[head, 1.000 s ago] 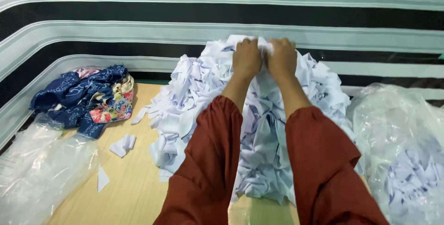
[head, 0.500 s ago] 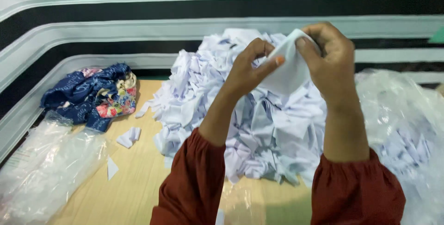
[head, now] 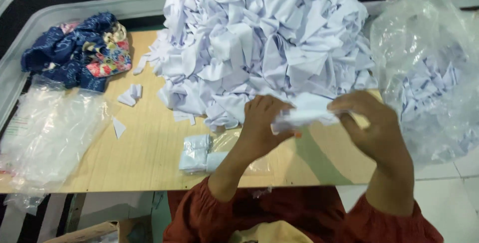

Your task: The person folds white fabric strips by hand, places the folded strips into small plastic bags, and then puts the bags into a cardboard box.

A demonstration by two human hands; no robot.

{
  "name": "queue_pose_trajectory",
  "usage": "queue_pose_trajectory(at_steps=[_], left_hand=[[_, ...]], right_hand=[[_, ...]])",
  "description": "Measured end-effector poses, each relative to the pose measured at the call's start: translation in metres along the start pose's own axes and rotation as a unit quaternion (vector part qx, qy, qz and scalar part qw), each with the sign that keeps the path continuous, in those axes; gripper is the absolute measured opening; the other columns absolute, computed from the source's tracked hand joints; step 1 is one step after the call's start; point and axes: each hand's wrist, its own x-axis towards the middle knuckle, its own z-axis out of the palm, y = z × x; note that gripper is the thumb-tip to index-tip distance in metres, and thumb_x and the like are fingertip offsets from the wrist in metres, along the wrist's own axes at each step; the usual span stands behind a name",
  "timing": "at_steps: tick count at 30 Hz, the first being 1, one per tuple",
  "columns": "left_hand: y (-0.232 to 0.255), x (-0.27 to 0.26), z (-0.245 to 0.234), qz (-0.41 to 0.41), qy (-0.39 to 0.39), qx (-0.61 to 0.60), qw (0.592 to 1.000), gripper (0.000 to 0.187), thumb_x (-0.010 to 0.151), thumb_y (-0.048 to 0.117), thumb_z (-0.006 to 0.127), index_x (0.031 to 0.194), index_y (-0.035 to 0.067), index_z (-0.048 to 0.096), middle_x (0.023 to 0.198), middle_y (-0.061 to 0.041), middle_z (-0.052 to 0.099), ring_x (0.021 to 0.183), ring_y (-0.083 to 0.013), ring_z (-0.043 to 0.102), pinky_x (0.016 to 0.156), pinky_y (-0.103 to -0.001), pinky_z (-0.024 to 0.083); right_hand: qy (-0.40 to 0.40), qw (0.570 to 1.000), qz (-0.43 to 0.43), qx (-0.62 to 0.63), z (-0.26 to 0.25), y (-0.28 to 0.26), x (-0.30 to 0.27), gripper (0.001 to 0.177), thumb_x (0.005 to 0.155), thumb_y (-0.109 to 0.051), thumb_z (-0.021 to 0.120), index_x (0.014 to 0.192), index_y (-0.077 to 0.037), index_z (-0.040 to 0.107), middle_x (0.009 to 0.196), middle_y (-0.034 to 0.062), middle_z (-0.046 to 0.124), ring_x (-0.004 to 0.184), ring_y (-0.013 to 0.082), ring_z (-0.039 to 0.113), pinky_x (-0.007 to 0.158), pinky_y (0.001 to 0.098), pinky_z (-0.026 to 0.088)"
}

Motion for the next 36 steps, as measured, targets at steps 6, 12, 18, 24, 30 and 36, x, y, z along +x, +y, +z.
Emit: queue_pose_trajectory(at_steps=[6, 12, 18, 24, 30, 36], left_hand=[[-0.004, -0.094, 0.017, -0.029, -0.092, 0.029, 0.995, 0.038, 0.091, 0.053, 0.068, 0.102, 0.017, 0.073, 0.113, -0.005, 0.064, 0.109, -0.0285, 0.056, 0.089, -0.046, 0.04], [-0.009, -0.114, 0.028, -0.138, -0.095, -0.041, 0.985, 0.011, 0.097, 0.021, 0.07, 0.106, 0.015, 0.071, 0.091, -0.006, 0.062, 0.087, -0.0289, 0.068, 0.075, -0.04, 0.056], [0.008, -0.098, 0.045, -0.238, -0.106, -0.179, 0.949, 0.012, 0.101, 0.021, 0.067, 0.101, 0.01, 0.071, 0.084, -0.01, 0.065, 0.075, -0.0287, 0.072, 0.064, -0.036, 0.057], [0.016, -0.102, 0.037, -0.438, -0.092, -0.348, 0.823, 0.043, 0.108, 0.037, 0.052, 0.109, -0.001, 0.071, 0.085, -0.017, 0.07, 0.07, -0.0208, 0.072, 0.055, -0.029, 0.06], [0.023, -0.097, 0.025, -0.483, -0.097, -0.241, 0.836, 0.035, 0.097, 0.033, 0.062, 0.075, 0.015, 0.041, 0.071, 0.003, 0.044, 0.07, -0.0118, 0.043, 0.066, -0.034, 0.037], [0.037, -0.108, 0.011, -0.508, -0.133, -0.281, 0.803, 0.029, 0.093, 0.026, 0.062, 0.117, 0.01, 0.069, 0.111, -0.002, 0.076, 0.102, -0.0137, 0.067, 0.082, -0.03, 0.053]], right_hand=[[-0.265, 0.934, 0.24, 0.006, 0.033, 0.04, -0.12, 0.029, 0.088, -0.038, 0.071, 0.113, -0.025, 0.079, 0.118, -0.0089, 0.08, 0.122, 0.0152, 0.065, 0.109, 0.0375, 0.039], [-0.074, 0.946, 0.314, -0.03, 0.058, 0.037, -0.134, 0.012, 0.091, -0.021, 0.076, 0.102, -0.017, 0.081, 0.093, 0.0043, 0.077, 0.093, 0.0242, 0.075, 0.087, 0.0372, 0.06], [-0.001, 0.955, 0.241, -0.173, 0.107, 0.078, -0.114, 0.026, 0.088, -0.03, 0.081, 0.111, -0.017, 0.078, 0.101, 0.0035, 0.067, 0.099, 0.0276, 0.066, 0.084, 0.0436, 0.057], [0.023, 0.954, 0.055, -0.293, 0.126, 0.055, -0.128, 0.009, 0.095, -0.035, 0.068, 0.09, -0.029, 0.072, 0.107, -0.0081, 0.065, 0.114, 0.019, 0.061, 0.101, 0.0404, 0.039], [-0.267, 0.933, 0.178, 0.162, 0.093, -0.025, -0.12, 0.019, 0.094, -0.037, 0.068, 0.091, -0.021, 0.078, 0.087, -0.0071, 0.076, 0.078, 0.0124, 0.069, 0.073, 0.0278, 0.052], [-0.068, 0.977, 0.2, -0.012, 0.105, 0.007, -0.113, 0.014, 0.096, -0.024, 0.066, 0.093, -0.013, 0.075, 0.09, -0.0035, 0.072, 0.08, 0.0124, 0.067, 0.072, 0.0284, 0.052]])
